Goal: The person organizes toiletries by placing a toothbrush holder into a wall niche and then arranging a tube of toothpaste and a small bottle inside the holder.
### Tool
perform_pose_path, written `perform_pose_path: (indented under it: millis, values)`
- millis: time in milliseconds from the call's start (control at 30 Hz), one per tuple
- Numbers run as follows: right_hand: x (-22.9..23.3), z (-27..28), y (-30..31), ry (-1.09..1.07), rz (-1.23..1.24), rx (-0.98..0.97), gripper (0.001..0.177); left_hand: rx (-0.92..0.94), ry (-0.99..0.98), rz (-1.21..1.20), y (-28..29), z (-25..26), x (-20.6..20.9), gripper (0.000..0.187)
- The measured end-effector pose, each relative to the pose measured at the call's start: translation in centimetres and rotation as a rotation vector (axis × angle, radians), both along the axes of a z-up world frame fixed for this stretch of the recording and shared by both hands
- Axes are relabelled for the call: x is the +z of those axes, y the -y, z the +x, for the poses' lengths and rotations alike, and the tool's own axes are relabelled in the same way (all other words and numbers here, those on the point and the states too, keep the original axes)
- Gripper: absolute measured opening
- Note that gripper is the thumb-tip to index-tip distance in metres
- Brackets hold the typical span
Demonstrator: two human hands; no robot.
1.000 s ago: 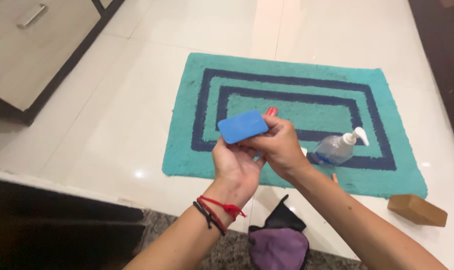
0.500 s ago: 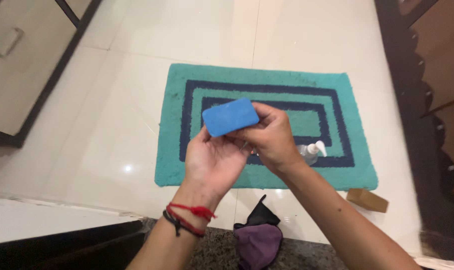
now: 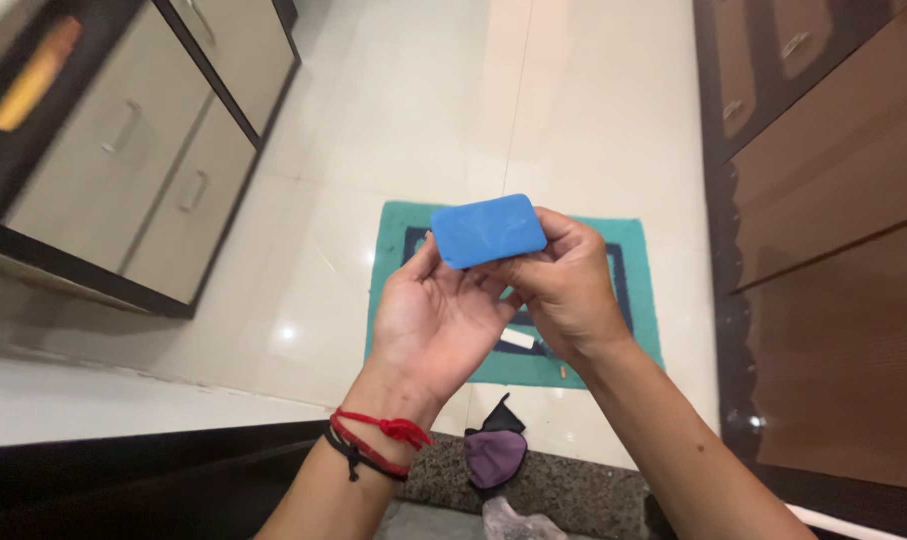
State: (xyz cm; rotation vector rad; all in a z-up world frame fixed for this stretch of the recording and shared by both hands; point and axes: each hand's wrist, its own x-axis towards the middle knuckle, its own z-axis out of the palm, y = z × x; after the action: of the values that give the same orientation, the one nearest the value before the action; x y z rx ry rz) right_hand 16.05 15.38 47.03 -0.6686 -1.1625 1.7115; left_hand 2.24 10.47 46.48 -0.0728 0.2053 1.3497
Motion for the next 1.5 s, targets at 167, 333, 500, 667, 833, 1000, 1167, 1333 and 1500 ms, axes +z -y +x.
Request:
perform_pose_path:
  millis: [167, 333, 500, 667, 833, 1000, 1167, 1333, 1500]
  values:
    - [13.1, 1.7, 0.9, 0.012, -0.018, -0.001, 0.026, -0.023, -0.133, -0.053, 0.9, 1.3, 13.8, 0.047]
    - [26.6, 3.8, 2.6, 0.005, -0.005, 0.039, 0.028, -0.01, -0.126, 0.028, 2.6, 3.7, 27.3, 0.048]
    - [38.3, 6.0, 5.3, 0.084, -0.025, 0.039, 0.026, -0.042, -0.233, -0.014, 5.3, 5.4, 38.8, 0.051]
    - [46.2, 9.1, 8.6, 0.052, 0.026, 0.152, 0.028, -0.131, -0.303, -0.064, 8.8, 7.4, 47.3, 0.056]
    - [50.6, 12.0, 12.0, 0.085, 0.076, 0.186, 0.03, -0.152, -0.365, -0.045, 12.6, 9.5, 52.0, 0.058]
    - [53.7, 14.7, 15.2, 0.13, 0.094, 0.21, 0.031, -0.148, -0.34, 0.036, 15.6, 11.7, 53.9, 0.056]
    - [55.9, 16.5, 17.1, 0.157, 0.119, 0.213, 0.028, -0.211, -0.397, 0.023, 17.8, 12.9, 56.6, 0.062]
    - [57.1, 18.3, 18.7, 0.166, 0.123, 0.187, 0.025, -0.301, -0.41, 0.068, 18.8, 13.3, 58.0, 0.064]
    - [57.8, 19.7, 21.4, 0.157, 0.151, 0.145, 0.027, -0.384, -0.471, 0.126, 20.1, 13.8, 59.0, 0.059]
